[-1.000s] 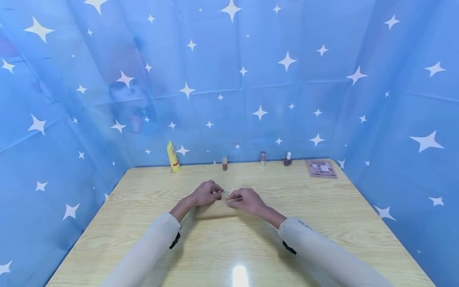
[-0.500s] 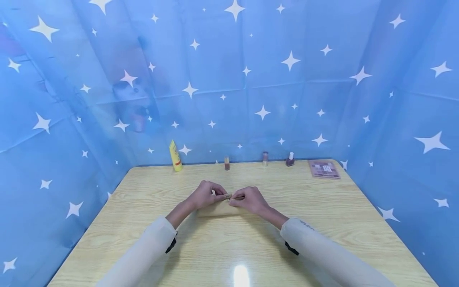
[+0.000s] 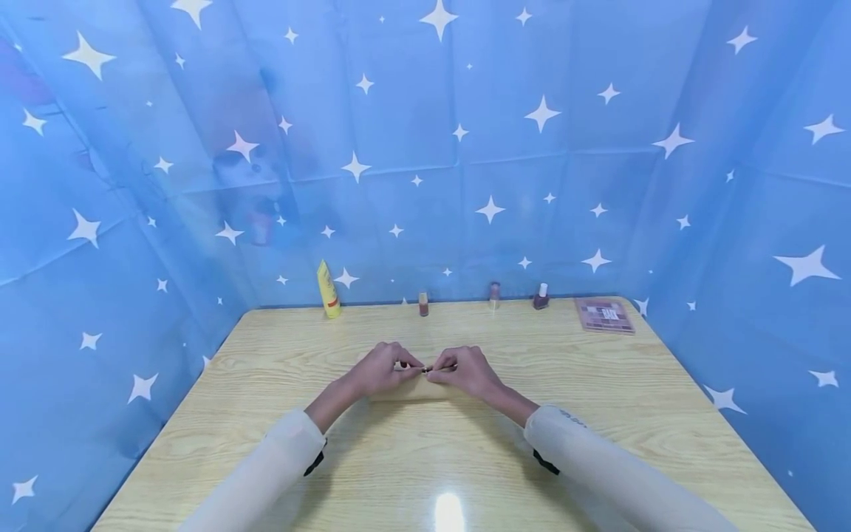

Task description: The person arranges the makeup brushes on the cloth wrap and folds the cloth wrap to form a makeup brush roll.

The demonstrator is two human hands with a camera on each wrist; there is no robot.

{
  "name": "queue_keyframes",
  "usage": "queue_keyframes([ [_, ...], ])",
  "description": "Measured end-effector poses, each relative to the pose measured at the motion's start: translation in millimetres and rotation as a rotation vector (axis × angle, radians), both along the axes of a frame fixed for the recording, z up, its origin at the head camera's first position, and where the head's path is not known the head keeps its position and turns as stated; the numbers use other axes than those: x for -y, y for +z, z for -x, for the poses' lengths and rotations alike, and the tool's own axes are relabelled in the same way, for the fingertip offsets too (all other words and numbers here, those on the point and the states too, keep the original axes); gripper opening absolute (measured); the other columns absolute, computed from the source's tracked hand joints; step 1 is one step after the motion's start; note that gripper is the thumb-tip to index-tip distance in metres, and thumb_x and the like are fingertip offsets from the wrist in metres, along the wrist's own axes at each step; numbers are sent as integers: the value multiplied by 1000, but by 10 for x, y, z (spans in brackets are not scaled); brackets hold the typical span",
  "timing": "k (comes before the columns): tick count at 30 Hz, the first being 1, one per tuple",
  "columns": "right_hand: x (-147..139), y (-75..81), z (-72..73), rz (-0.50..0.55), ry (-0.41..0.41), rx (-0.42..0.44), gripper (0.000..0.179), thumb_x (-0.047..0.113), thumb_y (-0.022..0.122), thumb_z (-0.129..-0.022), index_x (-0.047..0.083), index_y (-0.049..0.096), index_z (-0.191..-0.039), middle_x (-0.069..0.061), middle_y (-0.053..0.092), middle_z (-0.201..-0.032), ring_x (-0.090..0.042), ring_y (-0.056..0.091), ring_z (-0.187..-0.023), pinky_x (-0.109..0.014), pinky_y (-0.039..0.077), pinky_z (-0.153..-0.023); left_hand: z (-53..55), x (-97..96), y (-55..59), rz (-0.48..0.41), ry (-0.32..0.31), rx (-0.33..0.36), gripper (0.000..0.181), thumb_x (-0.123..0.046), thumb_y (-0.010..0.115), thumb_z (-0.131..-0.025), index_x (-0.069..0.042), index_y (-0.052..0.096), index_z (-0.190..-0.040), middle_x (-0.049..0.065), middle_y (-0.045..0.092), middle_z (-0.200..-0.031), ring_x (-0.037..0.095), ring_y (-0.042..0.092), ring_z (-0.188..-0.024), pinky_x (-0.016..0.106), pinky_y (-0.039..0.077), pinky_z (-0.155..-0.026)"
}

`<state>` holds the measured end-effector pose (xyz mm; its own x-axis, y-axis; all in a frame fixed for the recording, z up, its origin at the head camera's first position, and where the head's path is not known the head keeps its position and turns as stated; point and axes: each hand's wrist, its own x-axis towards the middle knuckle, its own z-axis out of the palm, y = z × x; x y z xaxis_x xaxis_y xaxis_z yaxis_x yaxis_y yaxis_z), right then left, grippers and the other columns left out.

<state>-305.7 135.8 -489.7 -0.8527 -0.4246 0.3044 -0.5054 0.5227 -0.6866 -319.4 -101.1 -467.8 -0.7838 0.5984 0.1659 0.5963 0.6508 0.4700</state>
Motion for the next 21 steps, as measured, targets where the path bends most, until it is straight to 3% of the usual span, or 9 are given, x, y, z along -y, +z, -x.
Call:
queue_keyframes([
  [13,3,-34,6,41,61,-37,8,19,83,-90,21,77,-86,8,74,-84,-15,74,-83,-22,61,-75,-26,8,23,100,-68,-146,17,-22,69,-102,-18,83,-110,-10,78,-101,6,62,-88,22,51,-77],
  [17,3,-48,12,41,64,-47,8,18,83,-90,17,75,-88,5,75,-86,-16,74,-84,-24,61,-76,-24,1,0,95,-76,-142,17,-27,72,-100,-18,83,-110,-11,77,-100,4,61,-89,22,51,-78],
  [21,12,-75,19,35,86,-78,14,16,81,-92,8,72,-100,0,77,-91,-18,75,-87,-28,62,-79,-32,-8,-31,76,-78,-124,19,-31,74,-99,-18,82,-109,-12,75,-98,3,59,-89,21,51,-79],
])
